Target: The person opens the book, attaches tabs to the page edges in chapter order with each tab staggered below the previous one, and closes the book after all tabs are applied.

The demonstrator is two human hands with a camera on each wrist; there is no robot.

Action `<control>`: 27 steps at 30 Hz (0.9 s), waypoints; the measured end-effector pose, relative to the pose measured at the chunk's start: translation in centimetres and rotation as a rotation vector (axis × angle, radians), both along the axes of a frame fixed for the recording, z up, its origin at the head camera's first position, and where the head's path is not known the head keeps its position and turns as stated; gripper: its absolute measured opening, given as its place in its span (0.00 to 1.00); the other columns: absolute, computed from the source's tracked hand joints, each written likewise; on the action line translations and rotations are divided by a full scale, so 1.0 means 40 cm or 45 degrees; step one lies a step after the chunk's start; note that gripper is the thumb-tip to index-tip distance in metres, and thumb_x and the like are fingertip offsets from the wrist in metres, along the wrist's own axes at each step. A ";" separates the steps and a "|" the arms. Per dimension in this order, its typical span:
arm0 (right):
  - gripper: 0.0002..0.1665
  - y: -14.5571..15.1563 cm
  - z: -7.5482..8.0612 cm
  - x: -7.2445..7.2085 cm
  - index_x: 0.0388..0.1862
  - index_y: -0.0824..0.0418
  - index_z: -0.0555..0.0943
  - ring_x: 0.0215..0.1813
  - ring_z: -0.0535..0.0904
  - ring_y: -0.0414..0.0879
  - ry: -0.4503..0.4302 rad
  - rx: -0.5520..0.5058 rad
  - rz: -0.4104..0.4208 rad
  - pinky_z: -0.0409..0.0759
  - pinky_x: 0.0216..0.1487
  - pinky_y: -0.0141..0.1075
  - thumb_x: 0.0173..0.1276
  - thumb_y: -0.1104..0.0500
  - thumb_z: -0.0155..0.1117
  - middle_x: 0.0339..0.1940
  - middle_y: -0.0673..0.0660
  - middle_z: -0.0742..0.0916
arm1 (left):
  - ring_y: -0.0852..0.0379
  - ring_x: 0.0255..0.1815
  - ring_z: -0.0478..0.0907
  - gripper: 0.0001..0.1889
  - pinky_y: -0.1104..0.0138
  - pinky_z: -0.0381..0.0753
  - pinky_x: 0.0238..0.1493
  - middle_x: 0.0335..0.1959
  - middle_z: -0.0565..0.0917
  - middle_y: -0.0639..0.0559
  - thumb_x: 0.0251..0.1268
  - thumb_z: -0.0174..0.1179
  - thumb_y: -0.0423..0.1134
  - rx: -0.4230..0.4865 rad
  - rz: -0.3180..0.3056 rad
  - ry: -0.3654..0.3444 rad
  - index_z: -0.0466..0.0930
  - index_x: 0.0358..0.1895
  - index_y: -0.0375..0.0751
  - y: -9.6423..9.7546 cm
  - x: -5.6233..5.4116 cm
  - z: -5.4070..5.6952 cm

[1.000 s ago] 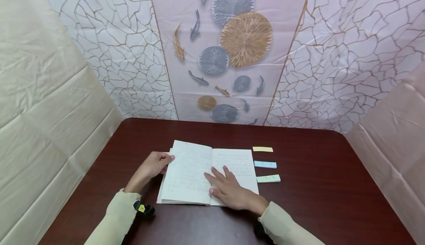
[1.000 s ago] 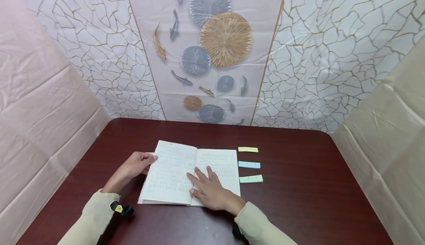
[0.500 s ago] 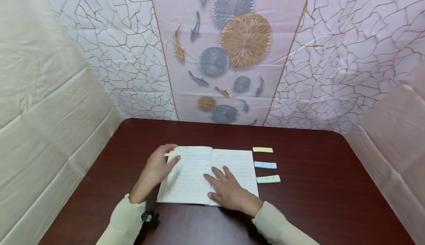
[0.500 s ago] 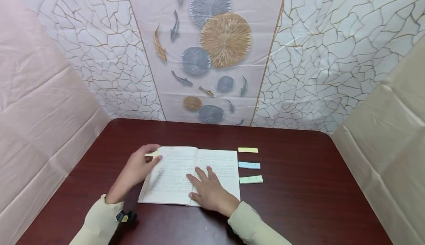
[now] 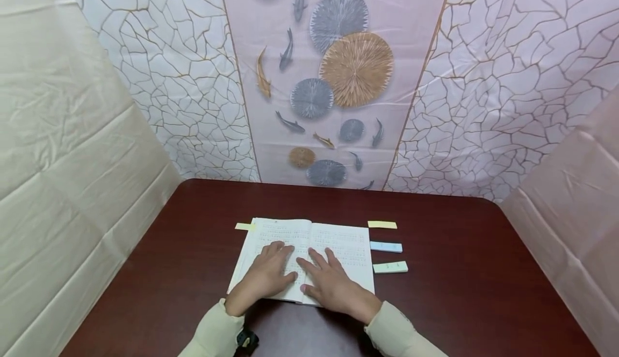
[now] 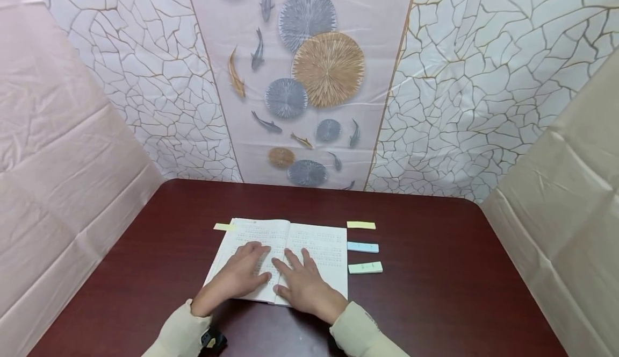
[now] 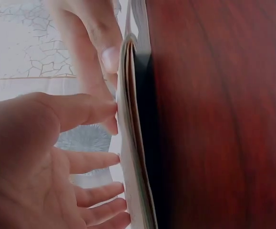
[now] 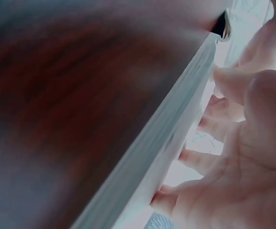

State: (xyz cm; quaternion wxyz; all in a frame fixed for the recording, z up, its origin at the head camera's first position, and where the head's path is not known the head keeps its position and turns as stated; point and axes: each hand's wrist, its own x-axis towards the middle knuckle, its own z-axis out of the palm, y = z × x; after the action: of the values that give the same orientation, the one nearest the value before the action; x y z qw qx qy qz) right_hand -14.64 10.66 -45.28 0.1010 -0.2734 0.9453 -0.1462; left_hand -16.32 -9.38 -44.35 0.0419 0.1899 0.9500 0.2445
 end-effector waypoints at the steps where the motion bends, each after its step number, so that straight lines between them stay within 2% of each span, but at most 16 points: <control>1: 0.37 0.001 0.007 0.004 0.83 0.56 0.66 0.85 0.55 0.63 0.002 0.007 0.003 0.50 0.82 0.63 0.82 0.46 0.59 0.84 0.66 0.65 | 0.30 0.72 0.70 0.31 0.38 0.73 0.67 0.70 0.73 0.29 0.67 0.72 0.41 -0.009 0.004 0.000 0.77 0.69 0.32 0.003 0.002 -0.001; 4: 0.36 0.002 0.026 0.015 0.83 0.57 0.67 0.85 0.57 0.63 0.022 0.024 0.010 0.53 0.82 0.63 0.82 0.47 0.59 0.83 0.67 0.66 | 0.29 0.72 0.70 0.30 0.38 0.73 0.66 0.71 0.72 0.29 0.68 0.70 0.42 -0.029 0.002 0.009 0.76 0.70 0.33 0.007 0.005 -0.006; 9: 0.38 0.005 0.034 0.019 0.83 0.59 0.66 0.84 0.57 0.65 0.022 0.019 0.008 0.55 0.81 0.61 0.82 0.46 0.60 0.83 0.68 0.65 | 0.29 0.73 0.68 0.31 0.36 0.72 0.66 0.73 0.70 0.28 0.71 0.68 0.43 -0.068 0.003 0.014 0.74 0.72 0.32 0.007 0.010 -0.015; 12: 0.42 0.019 0.034 0.009 0.83 0.62 0.64 0.83 0.57 0.69 0.001 -0.047 -0.073 0.57 0.81 0.61 0.79 0.47 0.65 0.83 0.71 0.64 | 0.29 0.74 0.67 0.31 0.36 0.72 0.66 0.73 0.69 0.28 0.71 0.67 0.43 -0.083 0.000 0.008 0.73 0.73 0.31 0.007 0.013 -0.018; 15: 0.49 0.055 0.034 -0.016 0.83 0.66 0.62 0.83 0.56 0.72 0.012 -0.063 -0.189 0.55 0.81 0.61 0.74 0.45 0.71 0.82 0.73 0.63 | 0.30 0.74 0.65 0.32 0.37 0.71 0.66 0.74 0.68 0.28 0.72 0.65 0.43 -0.094 -0.002 -0.004 0.72 0.74 0.31 0.010 0.014 -0.018; 19: 0.59 0.133 0.038 -0.058 0.83 0.71 0.59 0.84 0.51 0.74 0.016 0.065 -0.302 0.51 0.83 0.61 0.69 0.38 0.73 0.83 0.75 0.61 | 0.31 0.76 0.63 0.32 0.38 0.69 0.69 0.75 0.67 0.29 0.73 0.64 0.43 -0.114 0.010 -0.047 0.71 0.75 0.32 0.016 0.014 -0.014; 22: 0.66 0.191 0.043 -0.081 0.84 0.73 0.56 0.85 0.47 0.73 -0.031 0.187 -0.364 0.50 0.83 0.62 0.67 0.31 0.72 0.85 0.74 0.58 | 0.31 0.77 0.63 0.32 0.39 0.69 0.69 0.75 0.67 0.29 0.73 0.64 0.44 -0.126 0.020 -0.066 0.71 0.75 0.32 0.019 0.013 -0.016; 27: 0.71 0.244 0.050 -0.094 0.83 0.75 0.54 0.85 0.47 0.72 -0.094 0.253 -0.369 0.50 0.81 0.65 0.64 0.26 0.70 0.86 0.73 0.56 | 0.32 0.77 0.63 0.32 0.39 0.69 0.69 0.76 0.67 0.29 0.74 0.62 0.44 -0.131 0.014 -0.049 0.71 0.76 0.32 0.015 0.015 -0.027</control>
State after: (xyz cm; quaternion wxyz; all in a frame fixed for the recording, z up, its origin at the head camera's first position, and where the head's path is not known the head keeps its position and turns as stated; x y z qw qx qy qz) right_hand -18.38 20.42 -43.27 0.1402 -0.1173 0.9803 -0.0752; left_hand -15.72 -8.77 -45.44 0.0687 0.1773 0.9614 0.1991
